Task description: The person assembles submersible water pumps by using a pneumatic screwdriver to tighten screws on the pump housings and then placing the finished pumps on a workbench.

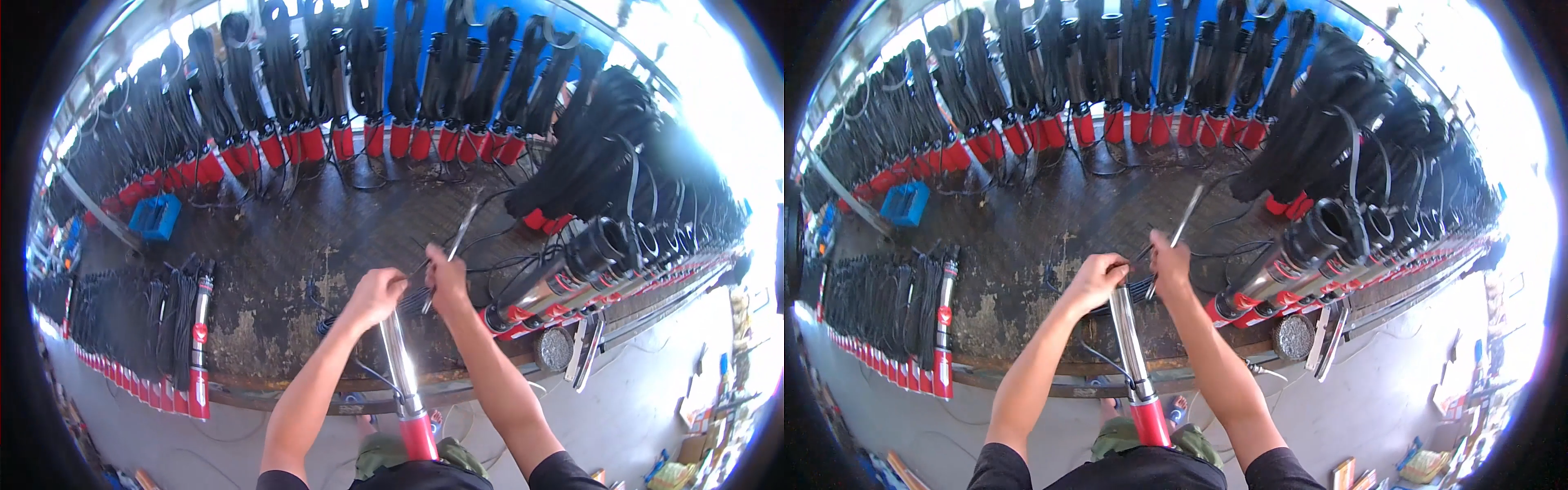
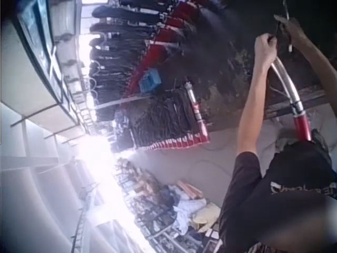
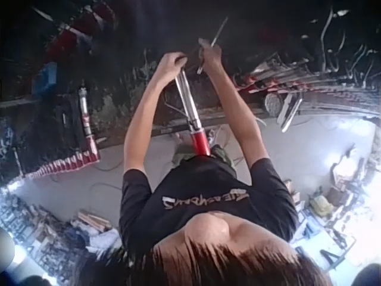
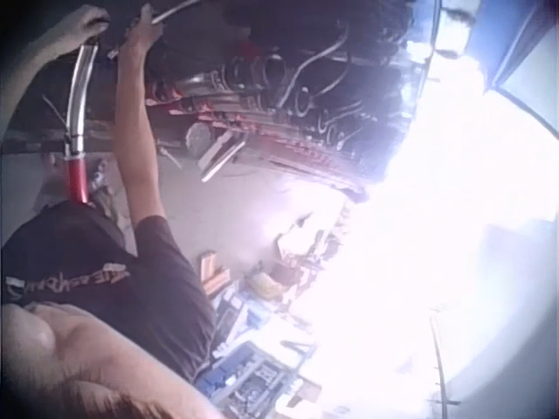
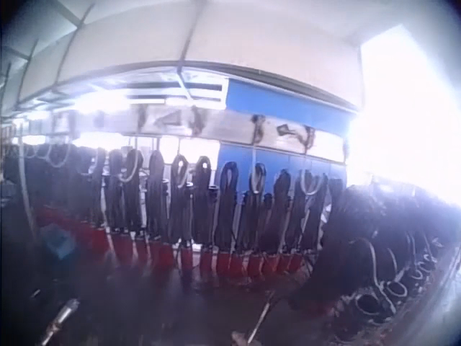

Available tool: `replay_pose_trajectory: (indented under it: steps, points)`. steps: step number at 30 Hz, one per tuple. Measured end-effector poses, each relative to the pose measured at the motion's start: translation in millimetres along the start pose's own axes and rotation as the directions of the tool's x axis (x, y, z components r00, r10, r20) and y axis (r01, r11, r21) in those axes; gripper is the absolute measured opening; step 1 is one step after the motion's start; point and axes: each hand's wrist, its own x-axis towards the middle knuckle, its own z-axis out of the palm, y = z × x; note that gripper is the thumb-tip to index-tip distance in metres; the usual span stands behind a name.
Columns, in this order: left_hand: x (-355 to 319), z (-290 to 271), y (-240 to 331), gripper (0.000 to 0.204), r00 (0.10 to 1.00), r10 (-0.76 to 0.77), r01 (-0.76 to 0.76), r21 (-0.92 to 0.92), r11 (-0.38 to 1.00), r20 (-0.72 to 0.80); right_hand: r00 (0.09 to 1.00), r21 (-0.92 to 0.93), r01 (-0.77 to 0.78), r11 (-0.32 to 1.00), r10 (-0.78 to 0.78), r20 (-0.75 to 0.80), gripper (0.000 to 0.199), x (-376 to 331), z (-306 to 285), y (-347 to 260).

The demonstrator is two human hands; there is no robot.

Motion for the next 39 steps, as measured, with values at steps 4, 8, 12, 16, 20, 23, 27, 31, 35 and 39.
replay_pose_trajectory:
  steps: [4,8,12,16,20,23,27,31,35,39]
  points:
    - [-9.3,-27.8,-44.3,0.023,0.858,-0.244,0.512,-0.710,0.483,0.452,0.996,-0.032,0.054,0.998,-0.056,-0.075,0.023,47.1,-12.8,-7.3]
    - [3.0,-15.4,-89.7,0.017,0.902,-0.069,0.399,-0.761,0.512,0.427,0.983,-0.200,0.066,0.977,-0.098,-0.157,0.026,63.7,-31.8,14.0]
    - [28.7,-13.2,-142.7,0.015,0.873,0.380,-0.328,0.207,0.922,-0.306,1.000,-0.497,-0.004,0.868,0.004,-0.001,0.035,53.8,-25.8,17.6]
    - [41.1,19.6,-166.2,0.015,0.977,0.022,-0.124,-0.479,0.869,-0.213,0.928,-0.813,0.364,0.455,-0.108,0.356,0.038,28.8,-25.9,79.2]
    - [46.9,30.5,-171.2,0.017,0.980,-0.056,-0.067,-0.587,0.807,-0.189,0.945,-0.836,0.292,0.464,-0.003,0.328,0.029,13.9,18.4,98.0]
    - [56.7,45.4,-176.1,0.019,0.972,-0.104,-0.056,-0.644,0.763,-0.209,0.938,-0.860,0.340,0.380,-0.072,0.339,0.028,16.1,25.3,93.8]
    - [60.8,53.8,-176.1,0.021,0.953,-0.181,-0.005,-0.612,0.791,-0.242,0.892,-0.878,0.449,0.163,-0.134,0.432,0.032,16.7,19.6,93.5]
    - [61.4,64.7,-177.4,0.021,0.926,-0.214,-0.100,-0.748,0.656,-0.311,0.901,-0.905,0.420,0.062,-0.144,0.408,0.032,-7.5,8.3,105.9]
    - [67.5,67.5,-185.8,0.024,0.927,-0.159,-0.125,-0.679,0.723,-0.340,0.902,-0.907,0.418,0.057,-0.148,0.407,0.030,-33.8,-11.2,99.7]
    - [68.3,63.2,-182.7,0.025,0.920,-0.249,0.046,-0.547,0.836,-0.304,0.992,-0.853,0.122,0.507,-0.027,0.125,0.040,-53.3,-65.7,118.9]
